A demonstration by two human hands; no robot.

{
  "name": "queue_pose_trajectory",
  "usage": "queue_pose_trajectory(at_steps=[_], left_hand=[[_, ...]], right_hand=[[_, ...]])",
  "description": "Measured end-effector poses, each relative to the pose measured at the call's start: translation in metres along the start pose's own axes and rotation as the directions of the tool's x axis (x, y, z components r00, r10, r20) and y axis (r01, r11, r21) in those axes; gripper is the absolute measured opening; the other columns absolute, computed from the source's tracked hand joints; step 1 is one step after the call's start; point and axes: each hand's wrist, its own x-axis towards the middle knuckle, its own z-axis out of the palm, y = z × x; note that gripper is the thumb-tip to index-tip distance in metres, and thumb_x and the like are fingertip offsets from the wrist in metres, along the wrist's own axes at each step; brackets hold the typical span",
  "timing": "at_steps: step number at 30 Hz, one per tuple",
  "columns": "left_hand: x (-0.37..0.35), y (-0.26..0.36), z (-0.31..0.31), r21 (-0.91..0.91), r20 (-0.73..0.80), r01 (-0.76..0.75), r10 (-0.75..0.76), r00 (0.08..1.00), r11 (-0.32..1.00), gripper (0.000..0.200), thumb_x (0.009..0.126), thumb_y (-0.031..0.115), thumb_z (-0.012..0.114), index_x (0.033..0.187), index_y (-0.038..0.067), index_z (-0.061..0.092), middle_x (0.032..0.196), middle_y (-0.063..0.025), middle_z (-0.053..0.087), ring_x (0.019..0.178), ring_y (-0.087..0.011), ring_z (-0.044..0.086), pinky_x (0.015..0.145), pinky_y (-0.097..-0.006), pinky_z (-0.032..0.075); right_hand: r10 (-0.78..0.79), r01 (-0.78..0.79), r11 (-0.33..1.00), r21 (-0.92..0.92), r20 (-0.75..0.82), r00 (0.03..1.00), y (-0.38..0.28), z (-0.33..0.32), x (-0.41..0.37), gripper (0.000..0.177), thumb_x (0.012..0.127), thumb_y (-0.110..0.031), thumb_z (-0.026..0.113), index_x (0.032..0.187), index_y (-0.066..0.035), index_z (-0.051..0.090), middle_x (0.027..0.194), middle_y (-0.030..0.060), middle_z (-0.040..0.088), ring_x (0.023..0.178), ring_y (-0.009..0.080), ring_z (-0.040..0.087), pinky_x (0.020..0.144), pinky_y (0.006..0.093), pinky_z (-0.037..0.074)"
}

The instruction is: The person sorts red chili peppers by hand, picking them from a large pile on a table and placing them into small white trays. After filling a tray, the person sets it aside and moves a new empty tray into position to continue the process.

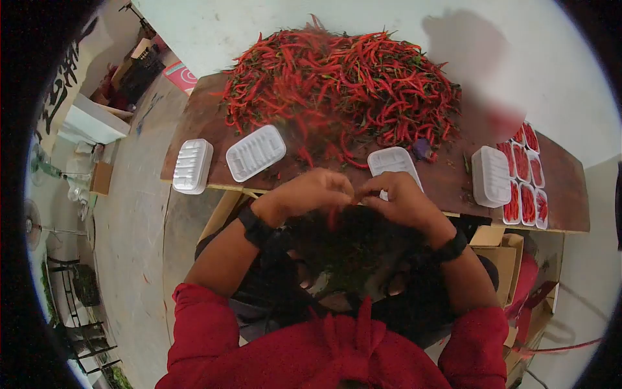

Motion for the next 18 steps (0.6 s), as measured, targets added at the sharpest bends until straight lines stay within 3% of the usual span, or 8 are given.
queue_pose_trajectory(at_steps=[3,5,6,8,11,12,14,18], left_hand=[[-0.002,0.004,-0.002,0.07,0.141,0.061,-0.07,0.988,0.996,0.012,0.084,0.017,0.059,0.089,0.006,0.059,0.078,0.0034,0.056,0.071,-0.0059,0.051,0.064,-0.0224,0.043],[-0.002,0.005,-0.002,0.296,0.316,-0.022,-0.077,0.946,0.955,0.017,0.083,0.018,0.06,0.091,0.004,0.06,0.079,0.0013,0.057,0.075,-0.0085,0.053,0.068,-0.0253,0.045],[-0.001,0.003,0.002,0.299,0.323,-0.023,-0.079,0.943,0.954,0.017,0.083,0.018,0.06,0.091,0.004,0.06,0.079,0.0013,0.057,0.075,-0.0085,0.053,0.068,-0.0253,0.045],[-0.001,-0.003,0.009,0.333,0.195,-0.091,0.026,0.98,0.938,0.025,0.079,0.014,0.057,0.099,-0.001,0.056,0.083,-0.0073,0.06,0.072,-0.0177,0.06,0.064,-0.032,0.049],[0.003,0.01,0.014,0.489,0.103,0.001,-0.059,0.993,0.872,0.029,0.08,0.013,0.059,0.106,0.002,0.054,0.091,-0.0062,0.059,0.085,-0.0141,0.055,0.077,-0.0303,0.045],[0.007,0.008,0.013,0.49,0.103,0.004,-0.062,0.993,0.872,0.029,0.08,0.013,0.059,0.106,0.002,0.054,0.091,-0.0062,0.059,0.085,-0.0141,0.055,0.077,-0.0303,0.045],[0.02,-0.002,0.011,0.423,0.062,-0.099,0.08,0.995,0.901,0.034,0.078,0.01,0.058,0.11,0.002,0.049,0.093,-0.0089,0.06,0.089,-0.0149,0.056,0.079,-0.03,0.045],[0.042,0.001,0.011,0.375,-0.048,-0.09,0.116,0.992,0.923,0.033,0.077,0.008,0.058,0.108,0.002,0.049,0.09,-0.0112,0.06,0.089,-0.0153,0.057,0.077,-0.031,0.046]], right_hand=[[-0.014,0.017,0.999,-0.043,0.058,0.998,0.005,-0.005,-0.003,0.014,0.074,-0.006,0.063,0.088,-0.003,0.067,0.081,0.0118,0.066,0.075,0.0243,0.062,0.07,0.0321,0.047],[0.081,-0.14,0.887,-0.44,-0.151,0.985,0.022,-0.014,-0.009,0.012,0.073,-0.009,0.064,0.084,-0.005,0.067,0.079,0.0112,0.065,0.073,0.0289,0.061,0.069,0.0363,0.048],[0.085,-0.146,0.887,-0.439,-0.157,0.984,0.03,-0.018,-0.011,0.012,0.073,-0.009,0.064,0.084,-0.005,0.067,0.079,0.0112,0.065,0.073,0.0289,0.061,0.069,0.0363,0.048],[0.139,-0.291,0.861,-0.417,-0.358,0.923,0.048,-0.028,-0.014,0.011,0.073,-0.013,0.064,0.081,-0.006,0.067,0.079,0.0104,0.065,0.075,0.0313,0.06,0.069,0.0396,0.047],[0.048,-0.266,0.844,-0.466,-0.428,0.903,0.075,-0.034,-0.017,0.013,0.073,-0.016,0.063,0.082,-0.007,0.067,0.08,0.0119,0.065,0.076,0.0325,0.061,0.069,0.0408,0.048],[0.05,-0.267,0.845,-0.463,-0.428,0.902,0.074,-0.034,-0.017,0.013,0.073,-0.016,0.063,0.082,-0.007,0.067,0.08,0.0119,0.065,0.076,0.0325,0.061,0.069,0.0408,0.048],[0.414,-0.501,0.804,-0.32,-0.302,0.859,0.068,-0.033,-0.014,0.02,0.077,-0.022,0.057,0.086,-0.01,0.069,0.081,0.0156,0.064,0.08,0.0342,0.061,0.073,0.0439,0.048],[0.406,-0.479,0.801,-0.36,-0.264,0.875,0.066,-0.024,-0.013,0.021,0.077,-0.024,0.058,0.084,-0.007,0.069,0.081,0.0168,0.065,0.077,0.0349,0.062,0.071,0.0453,0.049]])
